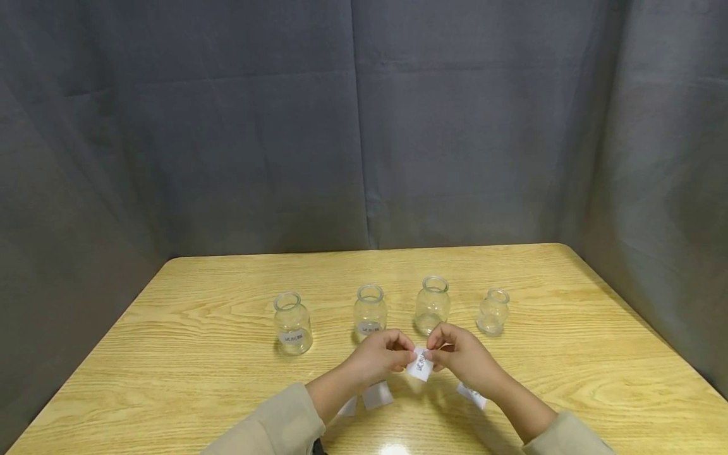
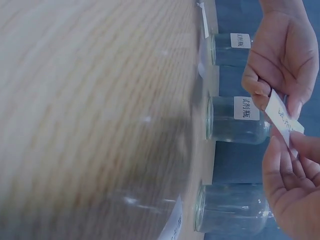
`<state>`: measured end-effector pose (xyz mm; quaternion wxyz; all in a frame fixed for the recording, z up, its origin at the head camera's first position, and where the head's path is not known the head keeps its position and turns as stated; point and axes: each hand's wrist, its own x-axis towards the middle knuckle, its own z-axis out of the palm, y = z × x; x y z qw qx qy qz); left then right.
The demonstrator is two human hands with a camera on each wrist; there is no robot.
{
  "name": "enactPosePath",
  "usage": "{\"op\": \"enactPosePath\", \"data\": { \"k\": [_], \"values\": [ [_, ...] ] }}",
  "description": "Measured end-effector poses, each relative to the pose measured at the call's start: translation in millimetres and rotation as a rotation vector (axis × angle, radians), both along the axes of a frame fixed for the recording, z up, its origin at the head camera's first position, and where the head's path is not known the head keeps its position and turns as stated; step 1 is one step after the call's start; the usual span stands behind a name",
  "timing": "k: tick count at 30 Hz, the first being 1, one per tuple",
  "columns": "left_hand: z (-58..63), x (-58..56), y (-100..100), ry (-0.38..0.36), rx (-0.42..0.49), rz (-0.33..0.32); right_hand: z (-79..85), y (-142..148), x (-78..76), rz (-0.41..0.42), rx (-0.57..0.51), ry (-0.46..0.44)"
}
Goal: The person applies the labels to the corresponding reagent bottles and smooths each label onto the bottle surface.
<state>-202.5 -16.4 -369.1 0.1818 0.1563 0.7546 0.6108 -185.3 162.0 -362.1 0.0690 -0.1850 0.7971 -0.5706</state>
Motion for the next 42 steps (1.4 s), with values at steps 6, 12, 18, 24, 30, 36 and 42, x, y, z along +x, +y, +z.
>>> {"op": "enactPosePath", "data": {
  "k": [6,12,18,24,30,36,42],
  "values": [
    [-0.9,-0.9,-1.2,-0.004,0.022,-0.018,-0.7,1.3,-0.7,-0.042,-0.074,-0.047],
    [-2.5,-2.1,-1.0,-0.007,0.035,-0.022,-2.5,2.2,-2.2,-0.015,-0.078,-0.039],
    [-1.1,-4.0,-0.6,0.000,0.024,-0.023,-2.7,2.9,-1.9,0.039,-0.047,-0.005],
    [1.1,-6.8,-6.0,-0.031,0.040,-0.065,-0.1,4.2,-1.1,0.028,-0.052,-0.010],
    [3.6,-8.3,-9.0,-0.082,0.082,-0.113,2.2,5.1,-0.9,0.034,-0.088,-0.024],
    [8.3,-6.1,-11.3,-0.095,0.106,-0.149,2.0,5.5,-1.9,0.040,-0.125,-0.044],
    [8.4,-5.1,-12.1,-0.108,0.112,-0.160,0.9,6.0,-1.4,0.043,-0.140,-0.069]
  ]
}}
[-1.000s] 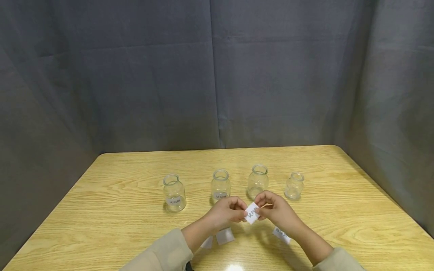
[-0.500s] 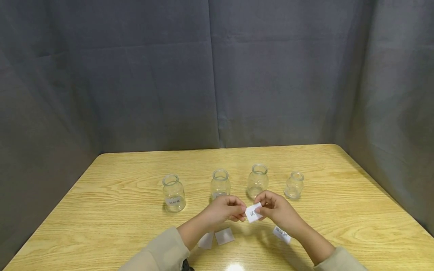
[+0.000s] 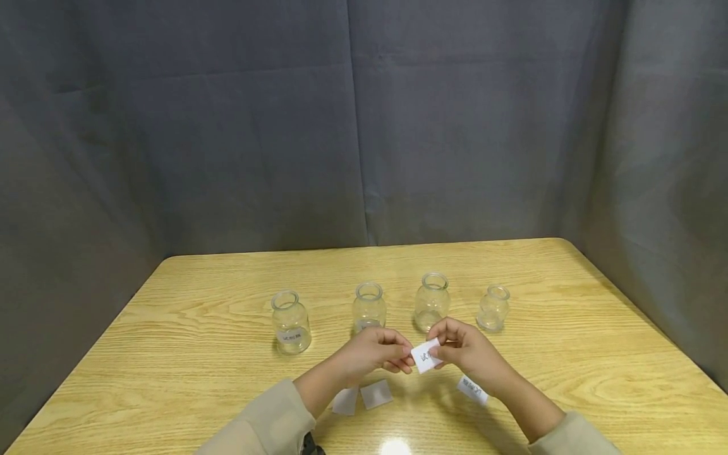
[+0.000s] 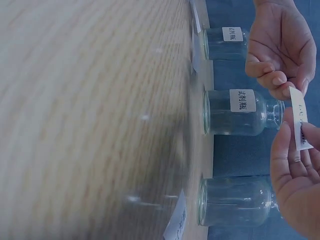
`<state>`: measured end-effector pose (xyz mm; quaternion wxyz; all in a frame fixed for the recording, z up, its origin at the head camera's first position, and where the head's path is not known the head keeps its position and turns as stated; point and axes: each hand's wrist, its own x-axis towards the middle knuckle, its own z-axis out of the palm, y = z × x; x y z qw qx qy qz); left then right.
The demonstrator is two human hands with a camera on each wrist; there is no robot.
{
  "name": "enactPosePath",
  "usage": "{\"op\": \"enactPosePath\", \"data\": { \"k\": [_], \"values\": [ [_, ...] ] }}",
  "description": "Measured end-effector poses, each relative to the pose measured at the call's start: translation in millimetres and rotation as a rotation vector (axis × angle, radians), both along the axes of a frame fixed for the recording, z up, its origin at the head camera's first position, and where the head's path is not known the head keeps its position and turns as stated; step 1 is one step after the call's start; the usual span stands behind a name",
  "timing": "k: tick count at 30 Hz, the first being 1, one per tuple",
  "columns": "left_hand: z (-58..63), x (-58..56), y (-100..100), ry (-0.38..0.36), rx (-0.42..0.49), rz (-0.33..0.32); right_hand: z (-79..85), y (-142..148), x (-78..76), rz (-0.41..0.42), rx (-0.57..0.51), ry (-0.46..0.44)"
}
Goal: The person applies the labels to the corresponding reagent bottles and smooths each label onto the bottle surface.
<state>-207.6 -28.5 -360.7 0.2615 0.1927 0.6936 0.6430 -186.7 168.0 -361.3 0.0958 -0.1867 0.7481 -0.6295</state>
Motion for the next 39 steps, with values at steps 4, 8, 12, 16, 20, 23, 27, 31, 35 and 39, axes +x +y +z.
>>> {"op": "enactPosePath", "data": {
  "k": [4,8,12,16,20,23,27,31,35,39],
  "values": [
    [-1.5,-0.7,0.0,-0.007,0.001,-0.003,-0.1,0.7,0.0,0.013,-0.003,-0.006],
    [-2.0,-0.8,-0.3,-0.005,0.000,-0.006,0.0,1.5,0.1,0.031,-0.012,-0.007],
    [-1.2,-1.5,-0.6,0.004,-0.004,-0.007,0.6,1.7,-0.5,0.037,-0.019,-0.011],
    [-0.8,-2.5,-0.7,0.005,-0.004,0.001,0.8,1.4,-1.4,0.029,-0.025,-0.022],
    [-2.2,-3.7,-0.3,0.006,0.005,0.008,-0.1,0.8,-2.0,0.020,-0.036,-0.033],
    [-4.0,-5.1,0.5,0.009,0.017,0.008,-1.2,0.5,-2.1,0.014,-0.041,-0.036],
    [-6.3,-6.3,1.6,0.017,0.025,0.011,-2.8,0.3,-1.8,0.009,-0.040,-0.032],
    [-7.3,-6.4,2.3,0.014,0.022,0.021,-3.0,-0.2,-1.5,0.008,-0.039,-0.029],
    [-7.6,-7.0,2.9,0.006,0.022,0.026,-3.0,-0.2,-1.4,0.004,-0.035,-0.028],
    [-7.4,-7.6,2.8,0.012,0.020,0.031,-2.9,0.2,-1.1,-0.025,-0.019,-0.020]
  ]
}}
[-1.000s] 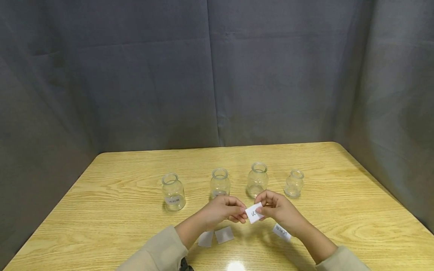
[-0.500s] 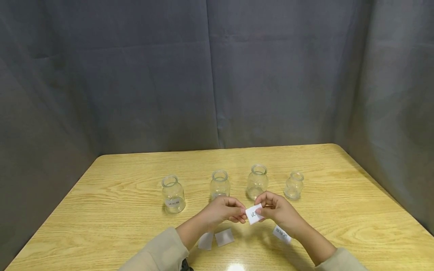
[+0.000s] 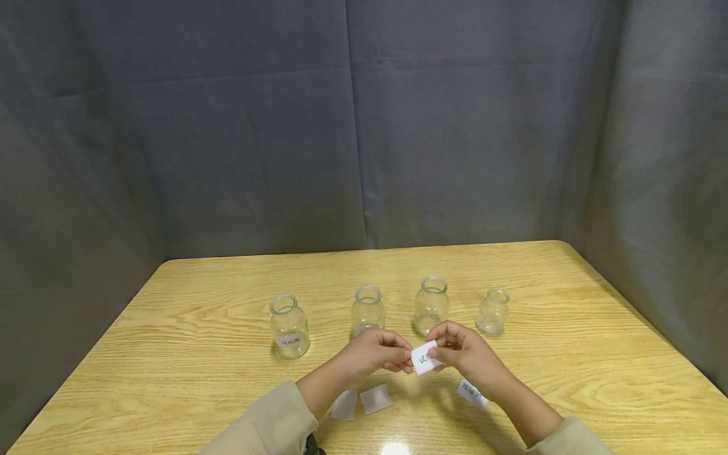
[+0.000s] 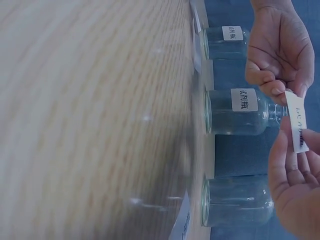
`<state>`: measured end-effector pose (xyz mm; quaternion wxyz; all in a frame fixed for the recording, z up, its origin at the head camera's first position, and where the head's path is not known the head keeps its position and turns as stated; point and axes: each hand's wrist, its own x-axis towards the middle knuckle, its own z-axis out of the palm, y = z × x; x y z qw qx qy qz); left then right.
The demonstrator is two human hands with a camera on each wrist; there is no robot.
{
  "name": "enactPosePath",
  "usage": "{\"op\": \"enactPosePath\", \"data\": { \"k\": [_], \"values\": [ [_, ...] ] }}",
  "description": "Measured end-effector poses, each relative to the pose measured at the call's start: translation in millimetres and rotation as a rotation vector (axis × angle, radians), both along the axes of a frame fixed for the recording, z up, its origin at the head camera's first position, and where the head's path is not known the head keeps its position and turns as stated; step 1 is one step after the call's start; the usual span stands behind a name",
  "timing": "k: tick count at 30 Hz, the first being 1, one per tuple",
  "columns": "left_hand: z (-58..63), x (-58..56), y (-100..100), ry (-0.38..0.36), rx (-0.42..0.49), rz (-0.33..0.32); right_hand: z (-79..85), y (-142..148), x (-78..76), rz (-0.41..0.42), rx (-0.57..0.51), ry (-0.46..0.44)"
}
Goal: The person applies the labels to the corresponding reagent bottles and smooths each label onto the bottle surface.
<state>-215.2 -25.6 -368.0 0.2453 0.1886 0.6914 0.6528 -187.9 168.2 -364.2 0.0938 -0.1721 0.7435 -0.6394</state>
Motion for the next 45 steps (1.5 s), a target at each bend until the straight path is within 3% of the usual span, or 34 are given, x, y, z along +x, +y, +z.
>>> {"op": "enactPosePath", "data": {
  "k": [7,15,27,37,45],
  "values": [
    [0.0,0.2,-0.4,0.012,-0.013,0.031,3.4,2.6,2.1,-0.104,0.051,0.013],
    [0.2,-0.2,1.3,0.031,-0.020,0.043,2.3,6.2,5.3,-0.159,0.112,0.052],
    [2.5,1.9,2.8,0.049,-0.057,0.018,1.4,-7.8,7.0,-0.030,0.155,0.058],
    [2.8,2.9,7.7,0.096,-0.062,-0.010,1.4,-11.5,9.0,-0.055,0.174,0.081],
    [5.2,3.3,4.2,0.106,-0.100,-0.013,-0.8,-10.8,7.8,0.003,0.127,0.065]
  ]
}}
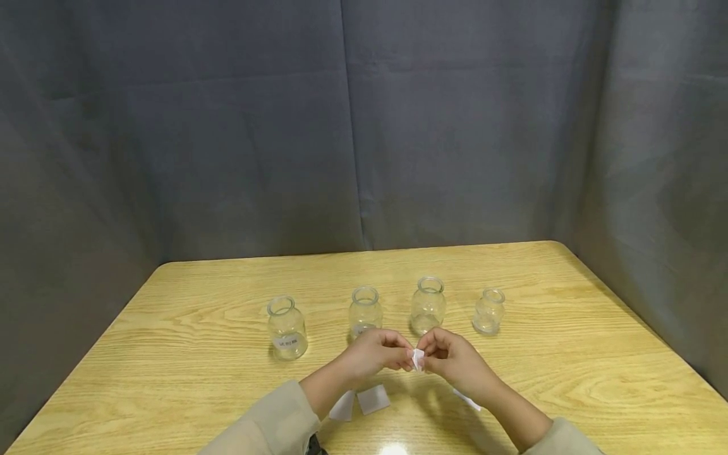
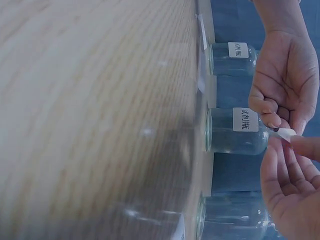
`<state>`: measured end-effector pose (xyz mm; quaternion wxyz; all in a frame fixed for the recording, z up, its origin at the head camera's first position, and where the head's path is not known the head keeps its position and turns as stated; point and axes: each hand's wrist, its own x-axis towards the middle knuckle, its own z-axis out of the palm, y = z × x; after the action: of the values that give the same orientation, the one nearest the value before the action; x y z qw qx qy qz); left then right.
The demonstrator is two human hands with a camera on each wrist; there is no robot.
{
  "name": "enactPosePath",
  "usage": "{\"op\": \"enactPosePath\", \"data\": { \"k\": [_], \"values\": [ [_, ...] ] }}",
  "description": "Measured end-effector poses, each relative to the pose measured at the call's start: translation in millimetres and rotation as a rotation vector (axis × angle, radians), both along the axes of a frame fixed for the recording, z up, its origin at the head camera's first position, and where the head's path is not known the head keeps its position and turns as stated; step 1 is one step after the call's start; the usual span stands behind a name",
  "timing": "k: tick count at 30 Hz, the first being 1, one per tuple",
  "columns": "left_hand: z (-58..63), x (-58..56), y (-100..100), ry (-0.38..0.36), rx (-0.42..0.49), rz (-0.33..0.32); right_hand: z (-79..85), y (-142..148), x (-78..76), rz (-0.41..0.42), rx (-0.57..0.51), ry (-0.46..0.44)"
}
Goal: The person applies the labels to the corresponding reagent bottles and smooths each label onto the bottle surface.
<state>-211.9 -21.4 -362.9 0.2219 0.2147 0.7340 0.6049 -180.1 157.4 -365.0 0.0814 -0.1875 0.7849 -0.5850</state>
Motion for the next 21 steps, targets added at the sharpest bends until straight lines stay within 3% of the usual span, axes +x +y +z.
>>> {"op": "enactPosePath", "data": {
  "k": [10,21],
  "values": [
    [0.8,-0.5,0.2,-0.033,-0.006,0.075,5.5,6.4,-0.5,0.012,0.051,0.066],
    [-5.0,-0.1,-0.7,-0.044,0.027,0.095,4.2,17.1,-1.7,0.047,0.020,0.006]
  ]
}}
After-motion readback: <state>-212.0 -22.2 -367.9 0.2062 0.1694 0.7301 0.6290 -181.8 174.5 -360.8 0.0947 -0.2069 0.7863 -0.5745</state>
